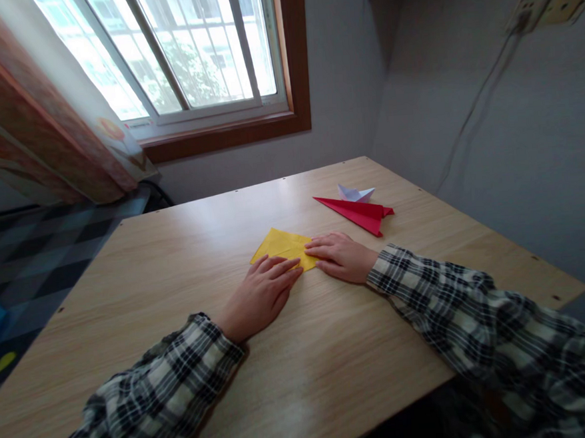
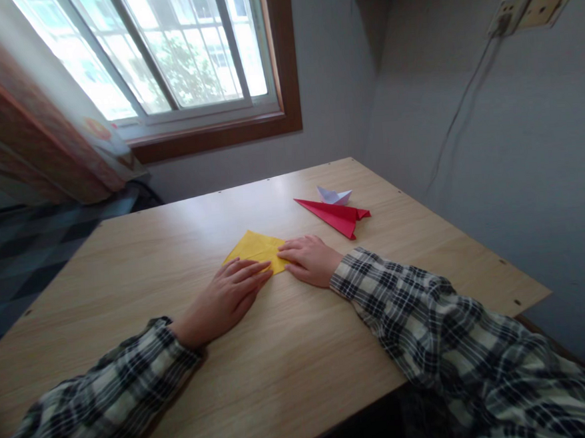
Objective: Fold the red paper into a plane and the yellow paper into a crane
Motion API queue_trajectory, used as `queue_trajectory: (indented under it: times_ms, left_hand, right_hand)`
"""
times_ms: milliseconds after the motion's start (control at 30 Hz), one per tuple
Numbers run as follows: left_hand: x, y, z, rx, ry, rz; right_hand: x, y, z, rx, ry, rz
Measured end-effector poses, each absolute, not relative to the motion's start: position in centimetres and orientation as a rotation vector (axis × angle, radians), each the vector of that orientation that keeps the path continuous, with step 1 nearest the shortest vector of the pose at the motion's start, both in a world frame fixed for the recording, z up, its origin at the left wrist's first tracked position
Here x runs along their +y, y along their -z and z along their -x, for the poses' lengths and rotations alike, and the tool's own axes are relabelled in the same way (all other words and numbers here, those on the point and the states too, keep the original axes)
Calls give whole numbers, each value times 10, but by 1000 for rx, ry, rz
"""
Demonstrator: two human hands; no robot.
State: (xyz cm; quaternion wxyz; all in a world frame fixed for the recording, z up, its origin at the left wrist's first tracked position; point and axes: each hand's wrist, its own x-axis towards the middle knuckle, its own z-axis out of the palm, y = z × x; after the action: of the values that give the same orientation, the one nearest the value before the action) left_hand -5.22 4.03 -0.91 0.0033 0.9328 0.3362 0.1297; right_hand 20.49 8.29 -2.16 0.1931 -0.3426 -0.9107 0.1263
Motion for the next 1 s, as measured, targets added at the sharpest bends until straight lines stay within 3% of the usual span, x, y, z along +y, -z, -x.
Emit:
queue_trajectory:
  times_ms: [467,1000]
  left_hand:
    - [40,8,51,1044,-427,-2893]
    - [39,10,52,1226,-358,-2915]
  right_hand:
    - [86,23,-206,-2451,-254,1260]
    - [82,20,-206,-2598,-368,834]
